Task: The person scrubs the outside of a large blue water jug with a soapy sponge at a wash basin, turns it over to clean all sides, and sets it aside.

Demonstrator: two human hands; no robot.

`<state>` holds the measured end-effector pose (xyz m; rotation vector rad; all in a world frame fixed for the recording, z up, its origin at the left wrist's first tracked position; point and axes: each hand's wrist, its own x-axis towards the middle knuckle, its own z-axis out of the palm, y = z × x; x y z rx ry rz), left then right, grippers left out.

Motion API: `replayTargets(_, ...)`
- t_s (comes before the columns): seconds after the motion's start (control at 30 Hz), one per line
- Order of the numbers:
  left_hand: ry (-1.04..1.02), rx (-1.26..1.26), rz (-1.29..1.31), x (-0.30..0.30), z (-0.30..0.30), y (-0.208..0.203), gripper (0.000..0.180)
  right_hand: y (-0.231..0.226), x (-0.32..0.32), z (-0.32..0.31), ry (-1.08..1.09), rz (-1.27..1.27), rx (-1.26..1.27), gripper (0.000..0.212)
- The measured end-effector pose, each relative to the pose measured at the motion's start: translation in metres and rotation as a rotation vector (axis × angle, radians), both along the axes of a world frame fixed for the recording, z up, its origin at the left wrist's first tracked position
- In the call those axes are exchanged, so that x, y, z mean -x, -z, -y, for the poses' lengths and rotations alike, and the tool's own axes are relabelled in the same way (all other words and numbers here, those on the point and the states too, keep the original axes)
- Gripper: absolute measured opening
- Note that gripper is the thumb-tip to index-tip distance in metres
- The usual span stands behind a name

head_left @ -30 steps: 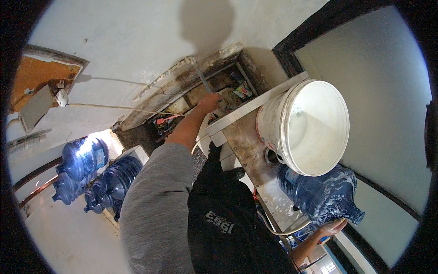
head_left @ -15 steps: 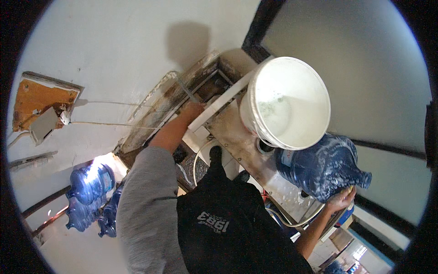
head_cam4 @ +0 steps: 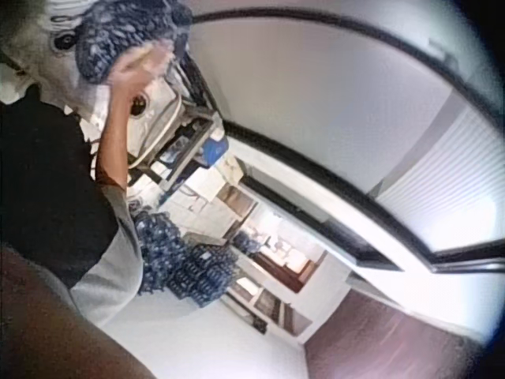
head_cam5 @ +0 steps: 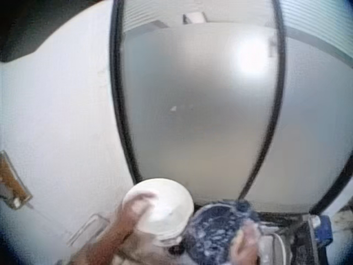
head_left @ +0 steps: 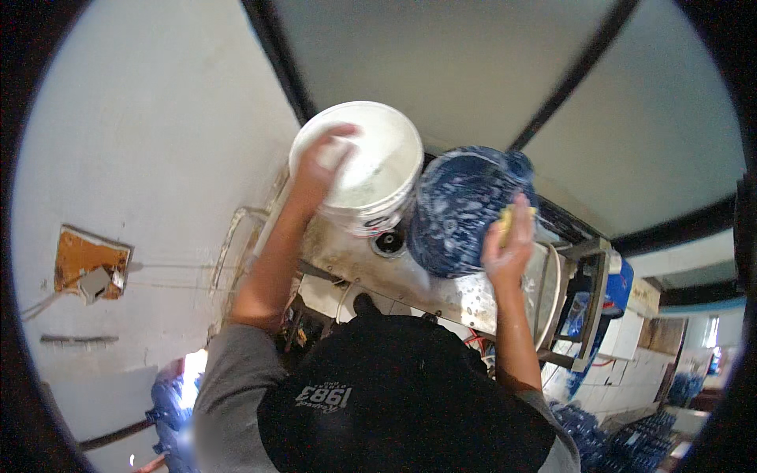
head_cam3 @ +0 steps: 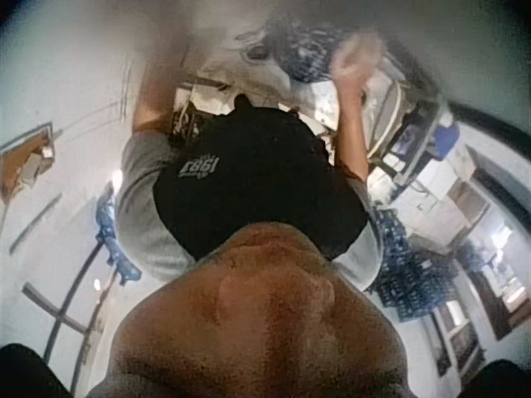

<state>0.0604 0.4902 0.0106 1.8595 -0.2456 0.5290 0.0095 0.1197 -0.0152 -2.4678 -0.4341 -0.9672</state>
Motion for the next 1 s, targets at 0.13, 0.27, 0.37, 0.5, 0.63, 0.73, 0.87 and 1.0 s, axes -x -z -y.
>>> replayTargets(0.13,0.288,-0.235,-0.036,0.000,0.178,-0.004,0.074,0.014,0.038,0.024,-0.211,-0.116,0.172,0.063)
replayTargets(0.27,0.000,-0.403,-0.066,0.001,0.251,-0.015,0.099,0.012,-0.016,0.078,0.024,-0.152,-0.326,0.049)
replayTargets(0.37,-0.073,-0.457,-0.077,0.006,0.261,-0.011,0.102,-0.005,-0.085,0.105,0.151,-0.451,-0.301,0.044)
replayTargets(0.5,-0.264,-0.551,-0.220,0.006,0.260,-0.003,0.104,-0.036,-0.074,0.050,0.091,-0.283,-0.165,0.040)
replayTargets(0.63,-0.365,-0.393,-0.228,0.006,0.249,0.032,0.106,-0.008,0.008,0.043,-0.200,-0.108,-0.080,0.054)
replayTargets(0.73,-0.390,-0.144,-0.253,0.025,0.251,0.030,0.104,0.011,0.024,0.073,-0.223,-0.102,-0.117,0.053)
replayTargets(0.87,-0.428,-0.285,-0.082,0.049,0.272,0.049,0.101,0.004,-0.062,0.103,-0.028,-0.317,-0.429,0.055)
replayTargets(1.0,-0.333,-0.554,-0.031,0.055,0.312,0.022,0.107,-0.019,-0.114,0.118,0.090,-0.507,-0.337,0.054)
